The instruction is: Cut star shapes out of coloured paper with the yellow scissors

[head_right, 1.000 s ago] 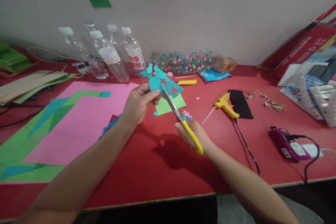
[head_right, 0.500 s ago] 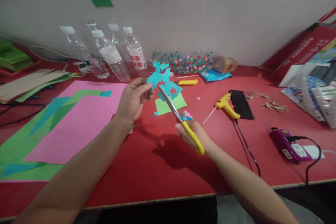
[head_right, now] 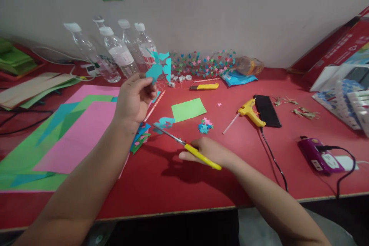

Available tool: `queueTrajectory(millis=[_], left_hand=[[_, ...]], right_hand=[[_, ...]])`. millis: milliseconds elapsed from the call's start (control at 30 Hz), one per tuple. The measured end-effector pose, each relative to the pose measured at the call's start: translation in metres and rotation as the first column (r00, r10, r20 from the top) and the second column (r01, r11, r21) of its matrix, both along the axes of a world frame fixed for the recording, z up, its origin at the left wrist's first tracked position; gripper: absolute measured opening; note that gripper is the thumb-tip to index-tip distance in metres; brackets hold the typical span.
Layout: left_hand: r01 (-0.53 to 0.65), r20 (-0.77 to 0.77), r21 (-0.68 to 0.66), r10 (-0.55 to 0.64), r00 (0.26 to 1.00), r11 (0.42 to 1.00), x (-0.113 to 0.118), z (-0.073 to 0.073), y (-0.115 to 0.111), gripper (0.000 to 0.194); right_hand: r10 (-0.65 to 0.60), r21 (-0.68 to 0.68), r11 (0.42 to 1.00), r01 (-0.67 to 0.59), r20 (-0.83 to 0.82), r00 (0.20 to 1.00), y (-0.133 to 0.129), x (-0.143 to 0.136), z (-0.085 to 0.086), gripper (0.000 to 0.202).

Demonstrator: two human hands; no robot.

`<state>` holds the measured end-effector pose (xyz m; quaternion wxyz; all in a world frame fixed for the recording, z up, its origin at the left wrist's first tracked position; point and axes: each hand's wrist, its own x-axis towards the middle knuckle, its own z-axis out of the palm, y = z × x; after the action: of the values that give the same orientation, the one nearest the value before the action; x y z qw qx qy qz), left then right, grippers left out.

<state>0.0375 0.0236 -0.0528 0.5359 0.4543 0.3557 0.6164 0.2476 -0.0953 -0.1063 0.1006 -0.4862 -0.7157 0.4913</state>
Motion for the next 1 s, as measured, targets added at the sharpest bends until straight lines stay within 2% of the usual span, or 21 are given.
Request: queueTrajectory(millis=[100, 167, 267, 367, 467, 533, 600, 667, 733, 867, 1000], left_hand=[[0.019, -0.006, -0.002, -0.019, 1.0, 1.0, 0.0, 0.001, -0.002, 0.013], [0.062, -0.019, -0.004, -0.062, 0.998, 0.998, 0.001, 0.001, -0.003, 0.015], [0.163, -0.099, -0.039, -0.166, 0.981, 0.986, 0.003, -0.001, -0.005, 0.017], [0.252, -0.215, -0.099, -0.268, 0.939, 0.963, 0.011, -0.01, -0.007, 0.016], [0.374, -0.287, -0.167, -0.408, 0.867, 0.912, 0.025, -0.027, -0.011, 0.016], [0.465, -0.32, -0.194, -0.504, 0.802, 0.864, 0.034, -0.037, -0.015, 0.016], [0.524, -0.34, -0.204, -0.562, 0.754, 0.827, 0.041, -0.046, -0.019, 0.017], [0.545, -0.343, -0.206, -0.582, 0.737, 0.813, 0.045, -0.051, -0.022, 0.018], [0.548, -0.343, -0.206, -0.585, 0.735, 0.81, 0.046, -0.053, -0.024, 0.019], [0.558, -0.354, -0.21, -0.594, 0.722, 0.803, 0.046, -0.054, -0.025, 0.017], [0.561, -0.33, -0.242, -0.611, 0.719, 0.791, 0.048, -0.056, -0.027, 0.015]], right_hand=[[-0.004, 0.027, 1.0, 0.003, 0.048, 0.999, 0.001, 0.0, -0.001, 0.051], [-0.082, 0.068, 0.994, 0.08, 0.015, 0.997, 0.0, -0.002, 0.001, 0.052], [-0.241, 0.115, 0.959, 0.261, -0.162, 0.957, -0.002, -0.005, 0.004, 0.05], [-0.445, 0.1, 0.86, 0.501, -0.336, 0.83, 0.0, -0.004, 0.002, 0.047], [-0.562, 0.051, 0.757, 0.651, -0.456, 0.69, 0.009, 0.001, -0.004, 0.046], [-0.577, -0.005, 0.738, 0.675, -0.523, 0.627, 0.016, 0.004, -0.008, 0.041], [-0.551, -0.033, 0.756, 0.653, -0.571, 0.609, 0.022, 0.006, -0.011, 0.039], [-0.552, -0.086, 0.754, 0.651, -0.621, 0.557, 0.025, 0.006, -0.012, 0.036], [-0.569, -0.086, 0.727, 0.681, -0.631, 0.527, 0.027, 0.007, -0.013, 0.038], [-0.599, 0.011, 0.685, 0.729, -0.56, 0.572, 0.028, 0.013, -0.016, 0.046], [-0.591, 0.004, 0.731, 0.682, -0.496, 0.636, 0.029, 0.017, -0.021, 0.044]])
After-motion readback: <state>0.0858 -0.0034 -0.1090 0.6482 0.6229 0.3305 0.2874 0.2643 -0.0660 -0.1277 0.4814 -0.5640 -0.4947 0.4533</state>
